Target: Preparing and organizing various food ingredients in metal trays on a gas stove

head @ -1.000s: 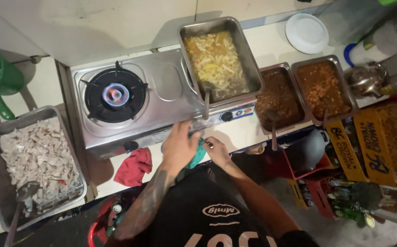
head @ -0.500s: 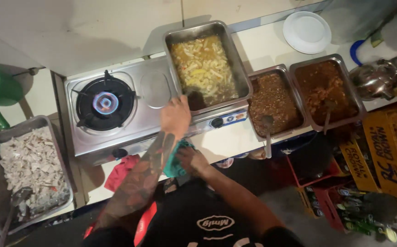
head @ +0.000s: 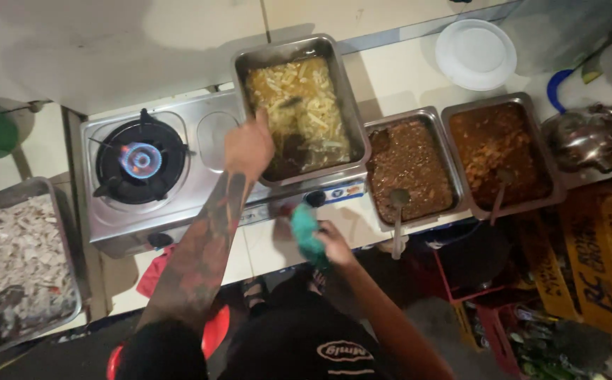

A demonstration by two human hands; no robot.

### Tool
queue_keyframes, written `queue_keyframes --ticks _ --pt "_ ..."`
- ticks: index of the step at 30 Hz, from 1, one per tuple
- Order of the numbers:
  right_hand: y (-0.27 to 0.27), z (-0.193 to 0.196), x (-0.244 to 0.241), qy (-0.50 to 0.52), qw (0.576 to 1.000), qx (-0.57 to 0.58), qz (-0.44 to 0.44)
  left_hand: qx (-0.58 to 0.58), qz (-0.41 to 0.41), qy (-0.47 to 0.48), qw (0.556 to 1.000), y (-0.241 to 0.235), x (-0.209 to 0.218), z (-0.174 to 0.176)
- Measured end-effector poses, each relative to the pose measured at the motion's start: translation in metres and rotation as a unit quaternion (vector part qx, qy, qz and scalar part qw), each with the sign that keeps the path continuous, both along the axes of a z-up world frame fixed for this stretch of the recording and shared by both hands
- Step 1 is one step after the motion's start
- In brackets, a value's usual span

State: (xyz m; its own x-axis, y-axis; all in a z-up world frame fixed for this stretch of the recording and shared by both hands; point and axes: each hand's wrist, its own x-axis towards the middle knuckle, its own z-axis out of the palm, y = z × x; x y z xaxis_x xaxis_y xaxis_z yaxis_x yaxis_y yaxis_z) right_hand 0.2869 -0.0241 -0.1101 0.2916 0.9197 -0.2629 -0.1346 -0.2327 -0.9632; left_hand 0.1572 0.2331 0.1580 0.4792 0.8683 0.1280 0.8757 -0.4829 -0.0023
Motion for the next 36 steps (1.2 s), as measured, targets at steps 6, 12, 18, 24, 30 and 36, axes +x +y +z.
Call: queue_keyframes --ticks 6,12,18,24,30,36 --pt "0.02 0.199 0.035 0.023 0.991 -0.069 -0.115 -0.062 0.002 -0.035 0.997 0.059 0.062 -0.026" --pt "0.088 0.261 0.012 0.364 0.876 -0.079 -0.306 0.06 -0.047 0.024 0.997 0.043 0.086 -0.037" --pt "0.104 0.19 0.036 0.386 0.884 -0.058 -0.258 -0.099 0.008 -0.056 0.993 -0.056 0.014 0.056" --pt "0.098 0.215 0.032 0.412 0.879 -0.028 -0.237 -0.065 0.049 -0.014 0.997 0.02 0.008 -0.032" --pt "0.1 0.167 0.05 0.36 0.92 -0.04 -0.151 0.192 0.407 -0.15 0.88 0.001 0.075 -0.117" --pt "0.102 0.154 0.042 0.391 0.906 -0.045 -0.157 -0.005 0.084 -0.152 0.985 -0.14 -0.027 0.006"
